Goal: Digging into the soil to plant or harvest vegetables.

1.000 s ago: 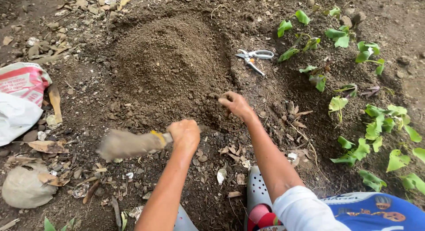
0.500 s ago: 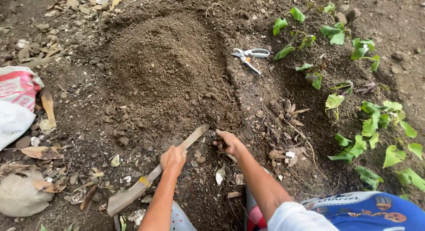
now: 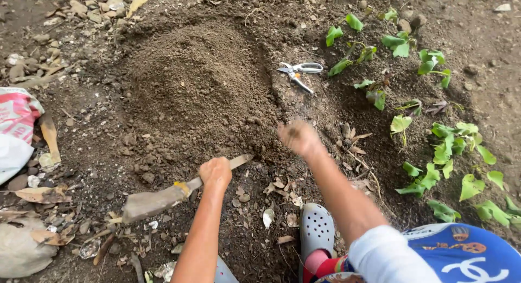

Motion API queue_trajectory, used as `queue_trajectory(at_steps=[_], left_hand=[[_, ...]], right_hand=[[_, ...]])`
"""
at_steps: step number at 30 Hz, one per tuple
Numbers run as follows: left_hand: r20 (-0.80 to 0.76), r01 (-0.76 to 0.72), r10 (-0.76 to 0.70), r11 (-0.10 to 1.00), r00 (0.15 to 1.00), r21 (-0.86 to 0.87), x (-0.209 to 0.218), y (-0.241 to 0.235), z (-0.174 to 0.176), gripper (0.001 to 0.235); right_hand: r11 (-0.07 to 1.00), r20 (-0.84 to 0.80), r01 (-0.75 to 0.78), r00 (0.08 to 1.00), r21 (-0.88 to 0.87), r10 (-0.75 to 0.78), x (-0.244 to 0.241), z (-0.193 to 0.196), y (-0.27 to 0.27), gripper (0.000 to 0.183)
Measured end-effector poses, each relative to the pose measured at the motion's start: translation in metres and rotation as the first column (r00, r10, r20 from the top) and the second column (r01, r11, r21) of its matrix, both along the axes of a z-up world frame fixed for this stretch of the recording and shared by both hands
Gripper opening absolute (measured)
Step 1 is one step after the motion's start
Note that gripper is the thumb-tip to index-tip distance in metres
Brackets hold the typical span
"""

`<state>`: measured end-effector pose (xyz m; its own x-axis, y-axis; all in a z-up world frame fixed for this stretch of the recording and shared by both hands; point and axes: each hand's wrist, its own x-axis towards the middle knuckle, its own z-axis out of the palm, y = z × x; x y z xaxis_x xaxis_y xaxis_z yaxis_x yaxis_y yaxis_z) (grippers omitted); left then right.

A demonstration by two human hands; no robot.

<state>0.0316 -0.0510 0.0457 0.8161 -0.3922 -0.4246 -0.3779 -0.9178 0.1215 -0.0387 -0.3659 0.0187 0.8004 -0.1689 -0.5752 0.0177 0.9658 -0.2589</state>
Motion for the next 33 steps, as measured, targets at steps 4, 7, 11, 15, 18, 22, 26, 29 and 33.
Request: queue_trajectory(at_steps=[4, 7, 11, 15, 18, 22, 26, 29, 33], left_hand=[[-0.049, -0.034, 0.033, 0.999, 0.998, -0.014, -0.016, 0.004, -0.011, 0.019], [-0.07, -0.057, 0.055, 0.998, 0.996, -0.022, -0.02, 0.005, -0.013, 0.022], [0.029, -0.006, 0.008, 0.998, 1.0, -0.057, -0.032, 0.007, -0.028, 0.023], [0.046, 0.031, -0.025, 0.989, 0.999, -0.144, -0.048, 0.008, -0.001, 0.017], [0.038, 0.036, -0.03, 0.989, 0.999, -0.143, -0.041, 0.006, -0.022, 0.018], [0.086, 0.054, -0.044, 0.992, 0.995, -0.118, -0.042, 0.008, -0.037, 0.019], [0.16, 0.105, -0.083, 0.986, 0.984, -0.13, -0.044, 0.008, -0.035, 0.016], [0.13, 0.134, -0.12, 0.986, 0.984, -0.102, -0.049, 0.014, -0.02, 0.017], [0.026, 0.132, -0.132, 0.991, 0.991, -0.017, -0.048, 0.012, 0.018, 0.021]], right_hand=[[0.906, 0.039, 0.196, 0.98, -0.376, -0.196, 0.042, 0.18, 0.003, 0.06], [0.633, -0.279, -0.224, 0.96, -0.741, 0.013, 0.046, 0.133, 0.003, 0.049], [-0.177, -0.679, -0.658, 0.726, -0.732, 0.109, 0.033, -0.049, 0.005, 0.039], [-0.568, -0.684, -0.589, 0.727, -0.575, -0.061, 0.025, -0.121, 0.034, 0.061], [-0.602, -0.695, -0.593, 0.714, -0.535, -0.086, 0.025, -0.077, 0.083, 0.066], [-0.673, -0.724, -0.582, 0.683, -0.456, -0.101, 0.026, -0.083, 0.108, 0.066], [-0.799, -0.725, -0.486, 0.682, -0.354, -0.094, 0.026, -0.106, 0.094, 0.057], [-0.823, -0.764, -0.462, 0.643, -0.331, -0.053, 0.017, -0.102, 0.097, 0.051], [-0.816, -0.805, -0.444, 0.592, -0.37, 0.043, 0.011, -0.093, 0.086, 0.045]])
